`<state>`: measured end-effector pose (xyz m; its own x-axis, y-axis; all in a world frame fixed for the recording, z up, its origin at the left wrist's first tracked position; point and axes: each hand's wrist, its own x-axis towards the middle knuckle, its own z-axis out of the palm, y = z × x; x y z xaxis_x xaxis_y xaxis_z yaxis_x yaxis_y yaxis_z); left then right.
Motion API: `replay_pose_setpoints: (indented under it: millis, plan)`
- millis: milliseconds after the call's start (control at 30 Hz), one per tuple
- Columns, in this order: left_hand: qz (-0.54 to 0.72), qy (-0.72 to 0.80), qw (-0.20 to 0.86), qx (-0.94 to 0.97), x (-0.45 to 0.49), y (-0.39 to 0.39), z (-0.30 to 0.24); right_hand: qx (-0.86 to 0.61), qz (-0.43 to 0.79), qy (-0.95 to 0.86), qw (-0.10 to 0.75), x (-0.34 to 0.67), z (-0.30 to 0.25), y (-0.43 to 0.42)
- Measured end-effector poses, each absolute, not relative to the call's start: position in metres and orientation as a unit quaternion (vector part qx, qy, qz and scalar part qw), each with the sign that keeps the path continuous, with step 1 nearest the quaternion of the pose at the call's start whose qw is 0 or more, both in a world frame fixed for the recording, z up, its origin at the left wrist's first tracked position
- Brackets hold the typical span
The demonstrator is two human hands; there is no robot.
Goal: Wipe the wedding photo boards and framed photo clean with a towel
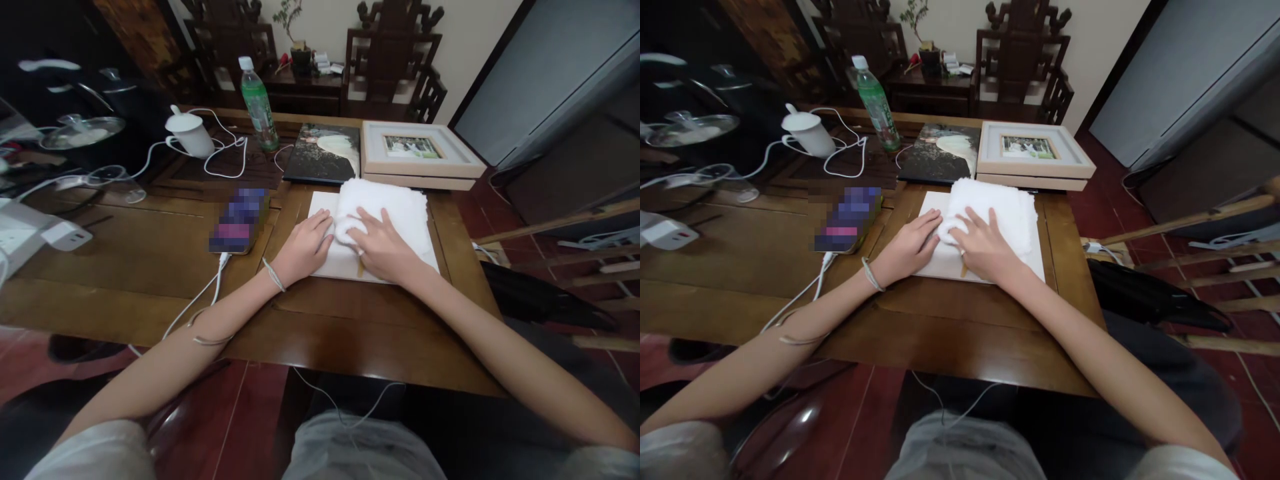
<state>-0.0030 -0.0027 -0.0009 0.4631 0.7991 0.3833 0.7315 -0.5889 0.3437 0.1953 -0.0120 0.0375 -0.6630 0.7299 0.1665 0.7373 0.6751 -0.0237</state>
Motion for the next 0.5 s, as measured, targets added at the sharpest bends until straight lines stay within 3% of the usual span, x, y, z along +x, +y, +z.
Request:
replay_pose_setpoints:
  millis: [267, 500]
  plan:
    - [0.253, 0.452, 0.064, 0.853, -0.003, -0.001, -0.002, -0.327, 0.014, -0.941, 0.089, 0.198, 0.039, -0.120]
    - [0.254, 0.448, 0.067, 0.854, -0.004, -0.001, -0.002, -0.332, 0.070, -0.939, 0.055, 0.207, 0.055, -0.096]
